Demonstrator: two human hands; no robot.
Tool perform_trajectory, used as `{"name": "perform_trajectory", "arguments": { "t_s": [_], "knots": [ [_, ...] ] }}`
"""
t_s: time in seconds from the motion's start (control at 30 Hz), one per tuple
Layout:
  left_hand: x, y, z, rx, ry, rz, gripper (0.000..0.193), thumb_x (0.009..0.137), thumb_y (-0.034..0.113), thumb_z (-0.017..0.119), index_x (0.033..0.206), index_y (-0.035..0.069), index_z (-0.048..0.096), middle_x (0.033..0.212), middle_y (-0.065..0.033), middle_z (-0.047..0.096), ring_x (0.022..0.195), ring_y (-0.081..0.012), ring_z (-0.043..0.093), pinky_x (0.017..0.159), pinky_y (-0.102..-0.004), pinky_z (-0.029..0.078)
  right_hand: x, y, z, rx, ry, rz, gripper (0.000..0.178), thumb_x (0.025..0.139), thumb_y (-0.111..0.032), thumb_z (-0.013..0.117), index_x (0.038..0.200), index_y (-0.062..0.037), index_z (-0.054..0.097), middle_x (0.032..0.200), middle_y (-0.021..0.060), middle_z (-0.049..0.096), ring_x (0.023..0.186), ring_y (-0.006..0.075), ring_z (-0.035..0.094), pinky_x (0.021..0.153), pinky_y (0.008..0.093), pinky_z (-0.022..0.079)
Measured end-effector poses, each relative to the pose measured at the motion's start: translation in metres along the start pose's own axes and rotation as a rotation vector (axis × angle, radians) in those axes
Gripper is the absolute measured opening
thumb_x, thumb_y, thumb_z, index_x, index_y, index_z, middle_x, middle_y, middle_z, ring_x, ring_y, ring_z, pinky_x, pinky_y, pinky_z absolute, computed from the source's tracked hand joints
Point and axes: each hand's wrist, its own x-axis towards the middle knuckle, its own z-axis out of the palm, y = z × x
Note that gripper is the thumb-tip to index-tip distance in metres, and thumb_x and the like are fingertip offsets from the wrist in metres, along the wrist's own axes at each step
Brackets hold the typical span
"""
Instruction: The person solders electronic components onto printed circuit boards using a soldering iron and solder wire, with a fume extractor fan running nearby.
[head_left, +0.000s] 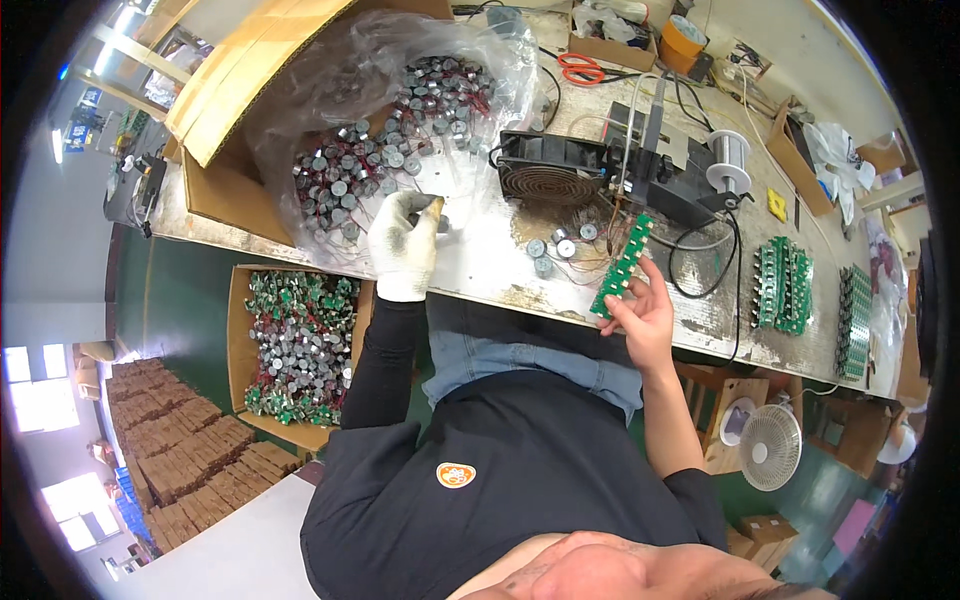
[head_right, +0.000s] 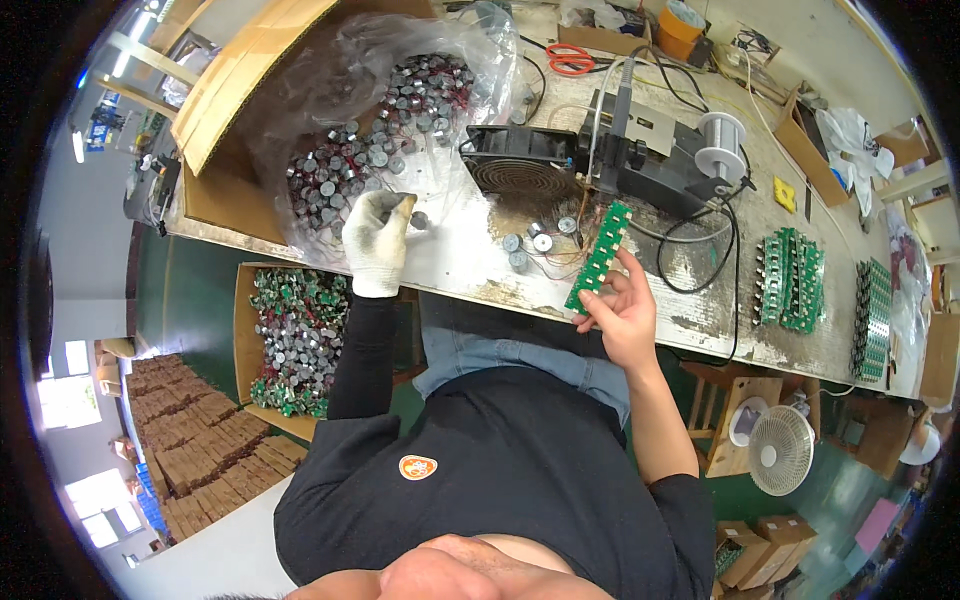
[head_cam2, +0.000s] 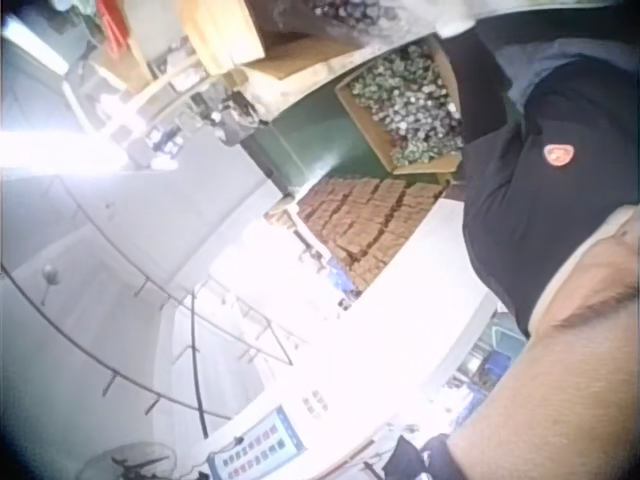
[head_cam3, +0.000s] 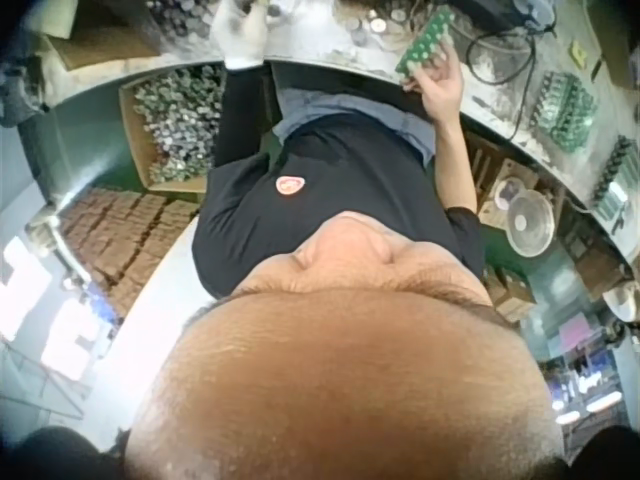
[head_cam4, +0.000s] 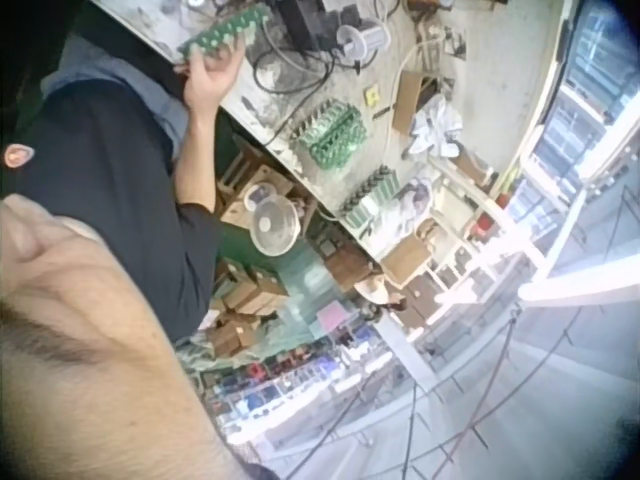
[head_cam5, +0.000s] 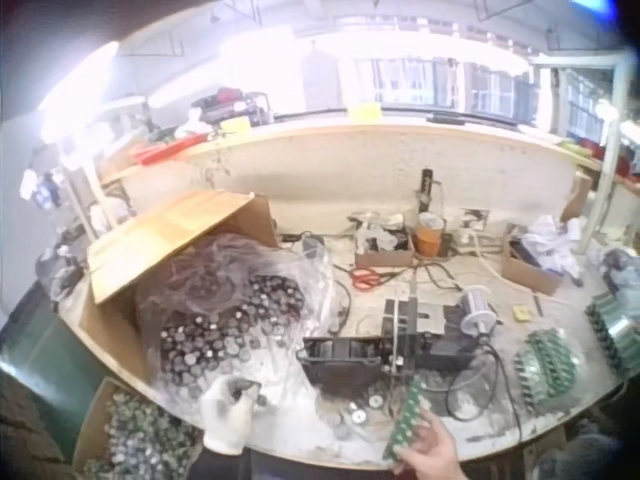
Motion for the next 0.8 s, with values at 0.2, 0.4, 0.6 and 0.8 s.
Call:
{"name": "perform_trajectory", "arguments": {
  "t_s": [0.2,0.4,0.6,0.8],
  "knots": [
    [-0.031,0.025,0.015,-0.198,-0.096,-0.228,0.031,0.09,0.013,0.064,0.112,-0.006,0.053,0.093,-0.0137,0.069,0.067,-0.0107,0.061,0.058,-0.021,0.047,-0.001,-0.001,0.0,0.002,0.03,0.006,0.07,0.083,0.008,0.061,0.142,-0.001,0.025,0.1,0.0161,0.06,0.063,0.017,0.064,0.049,0.0248,0.053],
    [-0.059,0.028,0.039,-0.289,-0.224,-0.341,0.03,0.092,0.018,0.062,0.112,-0.006,0.059,0.088,-0.0113,0.068,0.065,-0.0102,0.059,0.059,-0.0217,0.046,-0.001,-0.001,0.0,0.036,0.021,0.051,0.07,0.084,0.007,0.061,0.143,-0.0012,0.023,0.101,0.0167,0.058,0.065,0.0185,0.065,0.05,0.0253,0.053],
    [-0.083,0.038,0.073,-0.303,-0.37,-0.407,0.027,0.093,0.018,0.062,0.111,-0.002,0.062,0.081,-0.003,0.064,0.068,-0.0071,0.057,0.062,-0.0222,0.046,0.002,-0.004,-0.001,0.078,0.0,0.076,0.073,0.084,0.008,0.061,0.144,-0.0037,0.022,0.105,0.0185,0.057,0.067,0.0191,0.066,0.053,0.0263,0.055],
    [-0.085,0.045,0.092,0.057,-0.509,-0.129,0.02,0.089,0.012,0.064,0.104,-0.001,0.065,0.077,-0.0031,0.063,0.066,-0.0087,0.056,0.061,-0.0241,0.046,0.001,-0.007,-0.001,0.091,-0.021,0.044,0.075,0.083,0.009,0.062,0.146,-0.004,0.021,0.11,0.0177,0.055,0.07,0.0177,0.065,0.056,0.0255,0.054]
  ]
}}
